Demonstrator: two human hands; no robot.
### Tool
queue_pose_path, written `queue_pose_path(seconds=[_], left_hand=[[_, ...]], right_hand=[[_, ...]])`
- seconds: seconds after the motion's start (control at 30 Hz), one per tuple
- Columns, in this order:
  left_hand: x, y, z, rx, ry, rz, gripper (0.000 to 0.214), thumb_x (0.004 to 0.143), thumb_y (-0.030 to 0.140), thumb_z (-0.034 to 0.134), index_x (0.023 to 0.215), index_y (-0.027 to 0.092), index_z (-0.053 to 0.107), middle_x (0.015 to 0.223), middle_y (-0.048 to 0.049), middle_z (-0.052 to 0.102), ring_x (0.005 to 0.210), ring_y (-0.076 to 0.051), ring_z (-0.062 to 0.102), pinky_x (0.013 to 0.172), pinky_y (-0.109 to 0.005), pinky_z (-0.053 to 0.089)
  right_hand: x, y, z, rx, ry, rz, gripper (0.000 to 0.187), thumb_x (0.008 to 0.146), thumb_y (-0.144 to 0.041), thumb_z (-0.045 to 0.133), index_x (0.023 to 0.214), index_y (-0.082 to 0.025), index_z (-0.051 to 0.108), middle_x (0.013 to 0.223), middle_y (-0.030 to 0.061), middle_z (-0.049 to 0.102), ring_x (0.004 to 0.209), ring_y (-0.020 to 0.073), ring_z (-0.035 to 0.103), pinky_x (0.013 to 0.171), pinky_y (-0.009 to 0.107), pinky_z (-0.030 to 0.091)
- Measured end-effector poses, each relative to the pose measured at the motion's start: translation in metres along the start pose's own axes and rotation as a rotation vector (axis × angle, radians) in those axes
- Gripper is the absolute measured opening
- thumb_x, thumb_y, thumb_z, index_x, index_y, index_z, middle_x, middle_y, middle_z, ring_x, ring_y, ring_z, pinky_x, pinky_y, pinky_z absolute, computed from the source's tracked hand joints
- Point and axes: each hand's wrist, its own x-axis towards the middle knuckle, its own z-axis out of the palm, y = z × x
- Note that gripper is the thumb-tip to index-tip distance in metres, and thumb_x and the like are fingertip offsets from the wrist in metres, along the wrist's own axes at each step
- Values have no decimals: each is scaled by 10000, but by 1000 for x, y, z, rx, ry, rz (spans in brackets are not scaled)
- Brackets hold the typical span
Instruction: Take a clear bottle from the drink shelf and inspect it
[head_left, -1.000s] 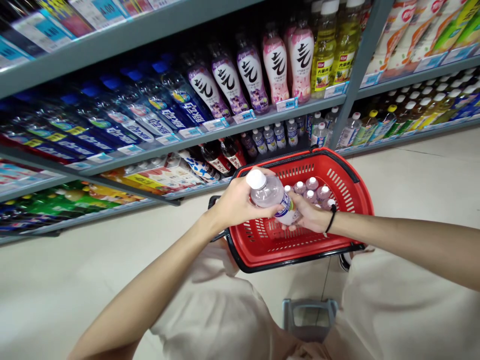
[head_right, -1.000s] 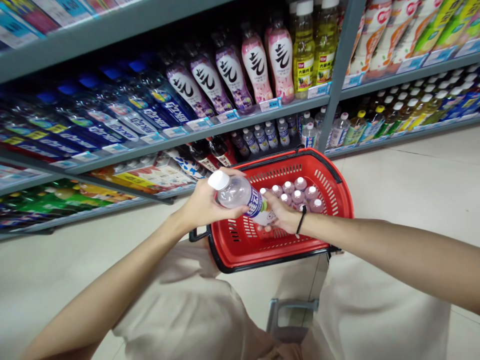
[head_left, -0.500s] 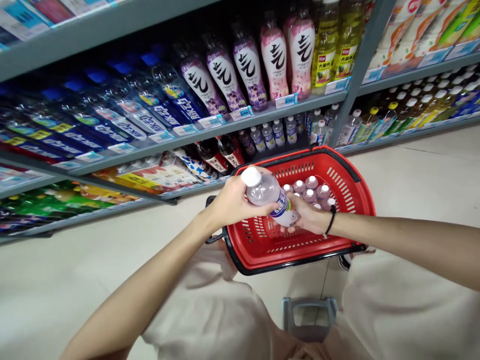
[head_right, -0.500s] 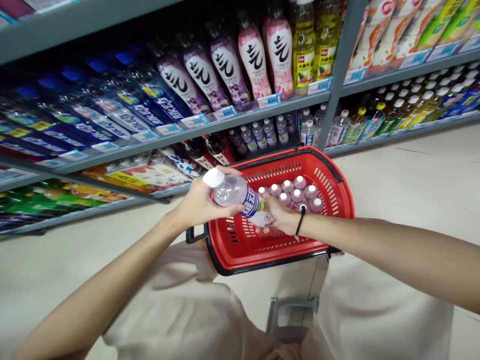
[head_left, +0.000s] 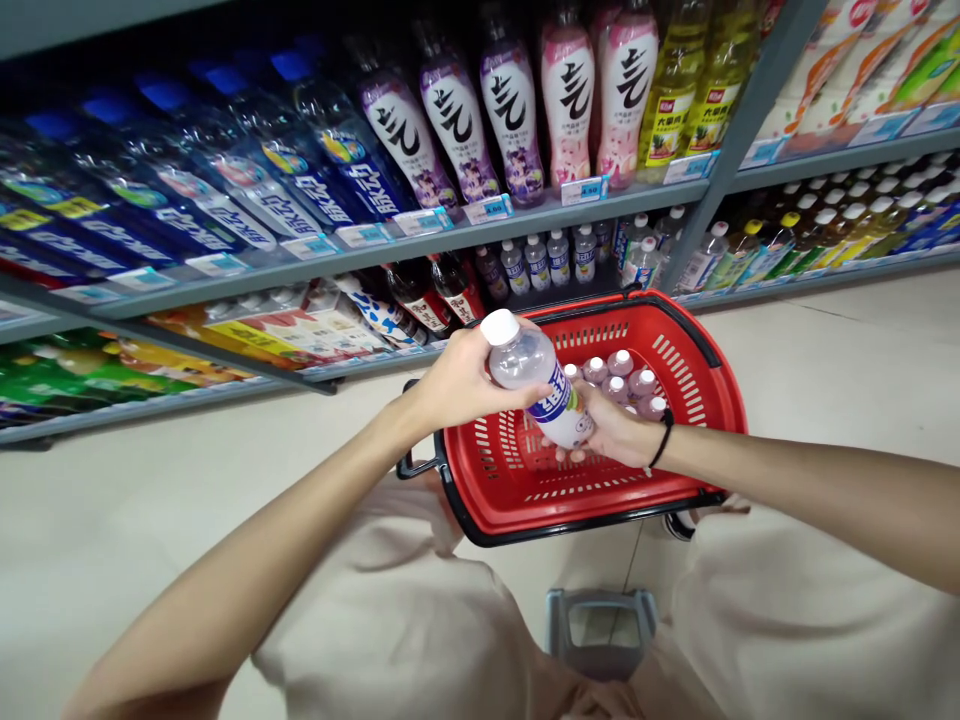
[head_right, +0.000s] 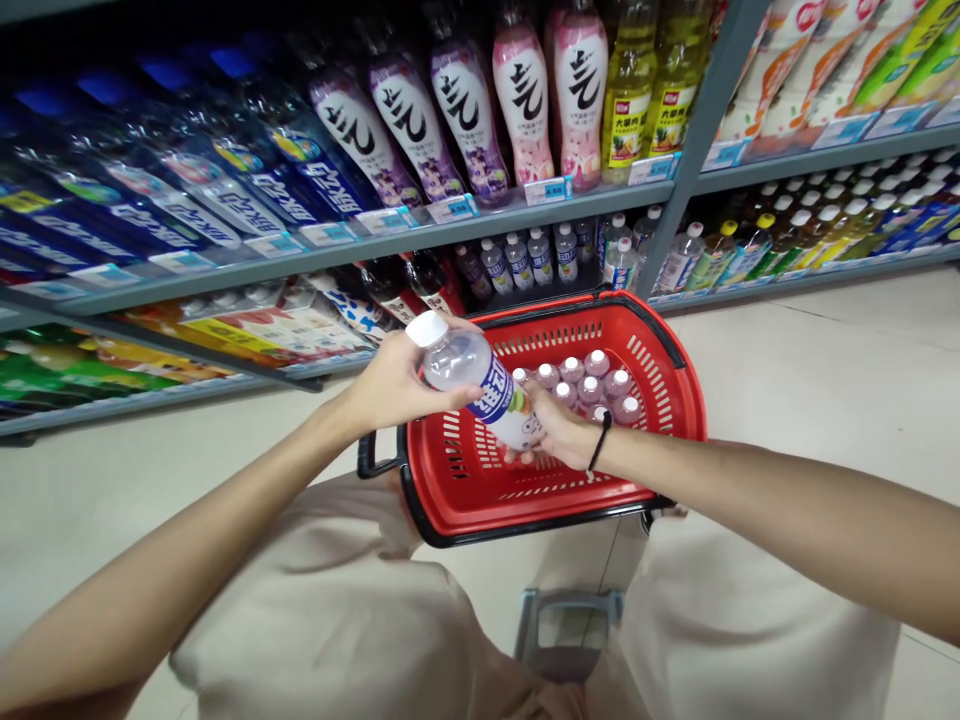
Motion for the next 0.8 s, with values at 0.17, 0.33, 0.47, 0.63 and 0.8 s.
queue_pose_path(seconds=[0.17,0.33,0.47,0.63,0.8], left_hand=[[3,-1,-2,-23,-16,14,539,793,505,829,1170,134,724,1092,-91,777,932,-229,738,900,-322,591],[11,-23,7,-148,-19,-45,543,810,512,824,1170,117,732,1078,-110,784,949,-247,752,870,-338,602],[15,-42,19,-243,15,-113,557,808,512,824,1172,101,732,1100,-136,783,994,-272,756,904,-383,605],[15,-56,23,-325,63,-173,600,818,557,808,1182,90,710,1152,-160,765,1022,-272,744,942,-404,604],[13,-57,9,-435,112,-248,633,740,621,884,1076,133,662,832,-68,706,718,-189,676,651,-289,582]], right_hand=[[-2,0,3,12,15,1,621,1142,-443,128,1236,-77,621,710,125,717,486,178,641,376,196,397],[-1,-2,5,7,35,50,672,1136,-447,80,1232,-70,629,714,132,722,474,172,622,378,193,385],[2,2,1,1,59,73,705,1132,-465,52,1220,-70,630,693,120,712,472,170,632,395,203,421],[2,-1,-9,-50,11,49,652,1107,-443,122,1210,-67,645,743,139,735,493,170,640,427,208,460],[-4,-20,-26,-189,-39,-97,590,1117,-492,238,1224,-86,653,842,144,761,558,164,665,455,202,493]])
